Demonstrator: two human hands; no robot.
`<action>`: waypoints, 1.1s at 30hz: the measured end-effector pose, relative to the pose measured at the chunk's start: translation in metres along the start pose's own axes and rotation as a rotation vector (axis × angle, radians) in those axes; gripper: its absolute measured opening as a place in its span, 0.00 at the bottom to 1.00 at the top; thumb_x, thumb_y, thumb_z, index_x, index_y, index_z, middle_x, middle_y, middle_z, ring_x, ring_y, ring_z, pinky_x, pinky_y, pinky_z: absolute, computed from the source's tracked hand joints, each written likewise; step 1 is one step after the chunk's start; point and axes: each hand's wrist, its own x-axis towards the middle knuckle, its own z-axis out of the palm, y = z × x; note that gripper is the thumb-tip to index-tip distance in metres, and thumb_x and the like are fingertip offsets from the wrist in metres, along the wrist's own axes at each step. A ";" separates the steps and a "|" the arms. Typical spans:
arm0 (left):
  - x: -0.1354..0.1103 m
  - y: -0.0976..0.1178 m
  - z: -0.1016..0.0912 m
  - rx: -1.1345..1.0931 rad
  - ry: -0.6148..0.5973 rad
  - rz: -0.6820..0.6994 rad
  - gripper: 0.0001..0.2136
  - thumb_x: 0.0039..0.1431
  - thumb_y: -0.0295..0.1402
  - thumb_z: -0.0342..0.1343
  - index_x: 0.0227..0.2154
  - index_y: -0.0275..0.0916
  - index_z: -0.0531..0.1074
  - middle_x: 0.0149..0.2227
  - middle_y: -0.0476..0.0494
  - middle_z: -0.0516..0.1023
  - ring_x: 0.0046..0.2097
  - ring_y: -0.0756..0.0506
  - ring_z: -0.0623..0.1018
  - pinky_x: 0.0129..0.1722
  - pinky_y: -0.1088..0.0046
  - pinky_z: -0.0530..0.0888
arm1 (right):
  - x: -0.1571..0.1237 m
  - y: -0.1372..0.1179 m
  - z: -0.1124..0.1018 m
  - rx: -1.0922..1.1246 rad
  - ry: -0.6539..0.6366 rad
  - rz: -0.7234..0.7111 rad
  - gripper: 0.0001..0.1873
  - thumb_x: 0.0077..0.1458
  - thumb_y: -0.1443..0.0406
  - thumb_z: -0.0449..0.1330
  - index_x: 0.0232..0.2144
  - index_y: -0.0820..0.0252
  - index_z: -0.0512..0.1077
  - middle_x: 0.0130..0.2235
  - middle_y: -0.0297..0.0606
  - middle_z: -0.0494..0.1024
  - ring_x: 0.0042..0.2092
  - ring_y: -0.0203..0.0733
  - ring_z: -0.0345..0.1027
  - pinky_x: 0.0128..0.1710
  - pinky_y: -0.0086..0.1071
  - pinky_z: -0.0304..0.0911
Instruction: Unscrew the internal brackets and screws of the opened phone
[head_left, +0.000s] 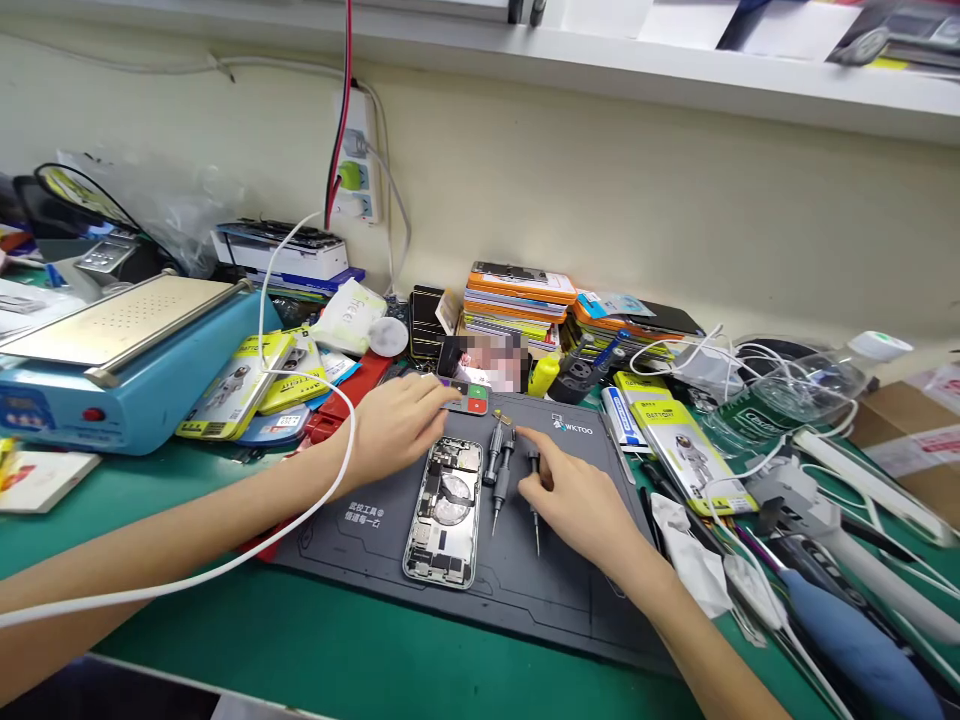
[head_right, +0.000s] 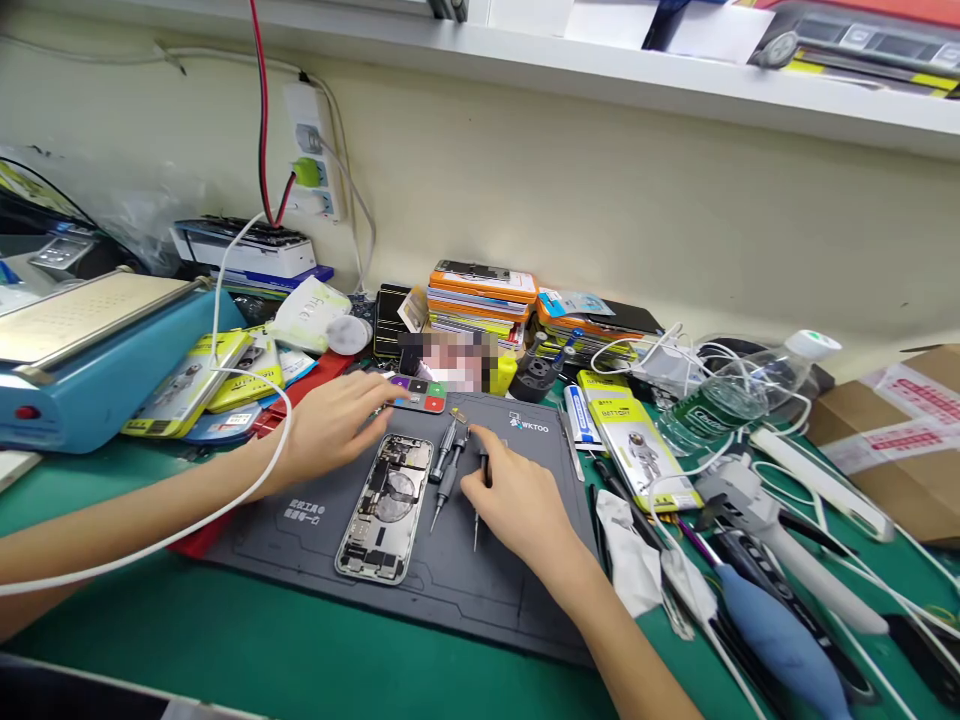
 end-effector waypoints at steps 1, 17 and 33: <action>-0.005 0.000 -0.003 0.024 -0.033 0.013 0.14 0.76 0.35 0.46 0.51 0.41 0.77 0.50 0.41 0.82 0.52 0.38 0.81 0.54 0.58 0.77 | 0.000 -0.001 0.001 -0.002 0.002 0.014 0.31 0.62 0.68 0.52 0.66 0.54 0.72 0.33 0.35 0.83 0.35 0.48 0.78 0.33 0.33 0.55; 0.044 -0.056 0.005 0.152 -0.238 0.192 0.21 0.73 0.44 0.61 0.61 0.39 0.72 0.60 0.39 0.79 0.58 0.36 0.76 0.59 0.61 0.71 | 0.001 0.008 0.016 0.037 0.106 -0.031 0.28 0.64 0.67 0.51 0.65 0.57 0.69 0.28 0.30 0.76 0.29 0.46 0.73 0.31 0.32 0.53; 0.009 -0.027 -0.007 0.199 -0.138 0.008 0.12 0.77 0.35 0.49 0.48 0.36 0.76 0.48 0.35 0.83 0.51 0.34 0.79 0.52 0.57 0.72 | -0.008 0.012 0.022 0.383 0.516 -0.229 0.31 0.73 0.61 0.54 0.73 0.55 0.54 0.39 0.34 0.80 0.30 0.39 0.73 0.34 0.33 0.73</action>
